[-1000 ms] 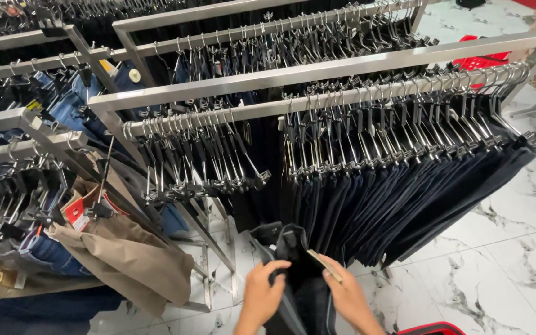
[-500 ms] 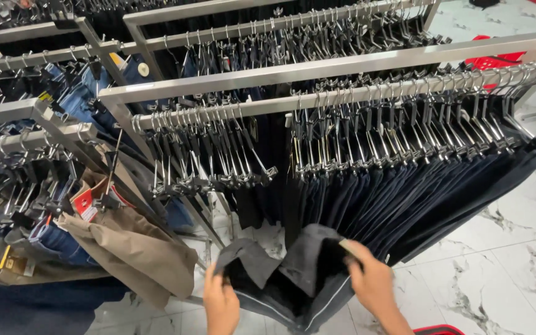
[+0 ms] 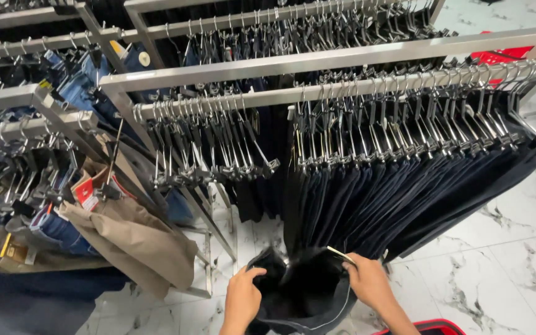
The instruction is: Hanging trousers on a clothing rack using clip hangers, including picking them from a basket and clipping them.
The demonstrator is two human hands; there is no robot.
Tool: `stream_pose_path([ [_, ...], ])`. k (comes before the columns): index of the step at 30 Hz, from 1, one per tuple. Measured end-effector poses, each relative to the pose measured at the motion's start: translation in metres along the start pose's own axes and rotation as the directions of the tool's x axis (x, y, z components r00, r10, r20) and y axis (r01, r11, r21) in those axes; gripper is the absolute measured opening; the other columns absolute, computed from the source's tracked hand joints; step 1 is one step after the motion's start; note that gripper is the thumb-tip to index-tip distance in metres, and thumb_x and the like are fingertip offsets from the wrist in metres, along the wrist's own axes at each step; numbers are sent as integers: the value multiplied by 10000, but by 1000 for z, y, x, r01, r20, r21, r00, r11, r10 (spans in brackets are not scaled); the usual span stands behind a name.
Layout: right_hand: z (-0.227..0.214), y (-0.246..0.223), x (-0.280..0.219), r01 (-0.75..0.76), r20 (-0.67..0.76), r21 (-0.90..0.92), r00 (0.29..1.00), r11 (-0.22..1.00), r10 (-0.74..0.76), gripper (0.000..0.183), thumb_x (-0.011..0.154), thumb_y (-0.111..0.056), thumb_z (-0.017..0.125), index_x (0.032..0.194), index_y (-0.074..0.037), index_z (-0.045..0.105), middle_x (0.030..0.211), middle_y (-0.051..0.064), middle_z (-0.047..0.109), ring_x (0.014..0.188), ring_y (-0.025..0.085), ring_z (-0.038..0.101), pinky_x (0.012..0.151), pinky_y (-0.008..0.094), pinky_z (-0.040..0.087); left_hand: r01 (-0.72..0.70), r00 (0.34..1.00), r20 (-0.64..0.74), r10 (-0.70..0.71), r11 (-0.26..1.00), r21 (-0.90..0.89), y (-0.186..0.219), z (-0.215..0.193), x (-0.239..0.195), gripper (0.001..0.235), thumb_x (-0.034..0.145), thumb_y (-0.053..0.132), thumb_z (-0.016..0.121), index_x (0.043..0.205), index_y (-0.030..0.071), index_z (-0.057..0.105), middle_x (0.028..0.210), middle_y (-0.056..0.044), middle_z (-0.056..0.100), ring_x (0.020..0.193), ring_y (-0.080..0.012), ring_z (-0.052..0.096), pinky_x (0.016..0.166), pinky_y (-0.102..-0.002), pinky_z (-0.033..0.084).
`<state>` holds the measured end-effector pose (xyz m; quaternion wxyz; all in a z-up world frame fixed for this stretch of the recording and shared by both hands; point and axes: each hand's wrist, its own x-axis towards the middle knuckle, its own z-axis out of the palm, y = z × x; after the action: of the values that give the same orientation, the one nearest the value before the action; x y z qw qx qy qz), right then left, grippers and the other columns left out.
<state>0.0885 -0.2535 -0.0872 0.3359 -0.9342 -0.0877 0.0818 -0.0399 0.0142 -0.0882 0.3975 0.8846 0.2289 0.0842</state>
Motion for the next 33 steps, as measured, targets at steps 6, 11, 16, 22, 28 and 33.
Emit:
stream_pose_path([
  [6, -10, -28, -19, 100, -401, 331, 915, 938, 44, 392, 912, -56, 621, 1298, -95, 674, 1162, 69, 771, 996, 206, 728, 876, 305, 540, -79, 936, -352, 24, 986, -144, -2, 24, -3, 388, 874, 84, 568, 1225, 155, 718, 1140, -143, 698, 836, -293, 723, 778, -385, 574],
  [11, 6, -4, -1, 56, -63, 135, 997, 989, -48, 267, 827, -133, 662, 1062, -173, 783, 747, 11, 795, 608, 187, 688, 638, 302, 544, -30, 1000, -14, 28, 988, -153, 8, 16, 2, 422, 750, -61, 528, 959, 134, 838, 942, -63, 797, 796, -239, 735, 787, -328, 582],
  [16, -2, -33, 0, 155, -516, 299, 856, 941, 23, 272, 930, -50, 644, 1190, -99, 704, 1074, 36, 795, 877, 185, 738, 788, 291, 539, -317, 834, -511, 208, 939, -135, 14, 44, -3, 306, 852, 86, 656, 1128, 135, 777, 900, -93, 732, 693, -216, 699, 649, -325, 576],
  [22, 6, -23, 4, 152, -196, 179, 974, 972, -116, 283, 834, -90, 640, 1057, -193, 779, 694, 31, 799, 512, 215, 686, 566, 327, 546, -73, 987, 143, 69, 997, 24, 13, 21, -3, 495, 707, -112, 506, 1007, 121, 824, 955, -79, 782, 813, -285, 737, 852, -371, 581],
  [28, -3, -33, 0, 143, -535, 256, 845, 956, 17, 292, 925, -118, 652, 1210, -75, 701, 1037, 53, 777, 778, 213, 693, 721, 311, 529, -299, 879, -409, 246, 951, -71, -28, 50, -9, 496, 761, -101, 609, 1164, 151, 753, 965, -106, 716, 687, -244, 671, 677, -367, 556],
  [33, -27, -45, -2, 163, -442, 336, 897, 928, 3, 261, 905, -102, 651, 1136, -120, 772, 846, 9, 802, 577, 157, 589, 591, 272, 482, -215, 964, 25, 264, 833, -510, -195, 128, 25, 716, 654, -74, 512, 1349, 20, 657, 1370, -140, 721, 1345, -249, 626, 1118, -311, 443],
])
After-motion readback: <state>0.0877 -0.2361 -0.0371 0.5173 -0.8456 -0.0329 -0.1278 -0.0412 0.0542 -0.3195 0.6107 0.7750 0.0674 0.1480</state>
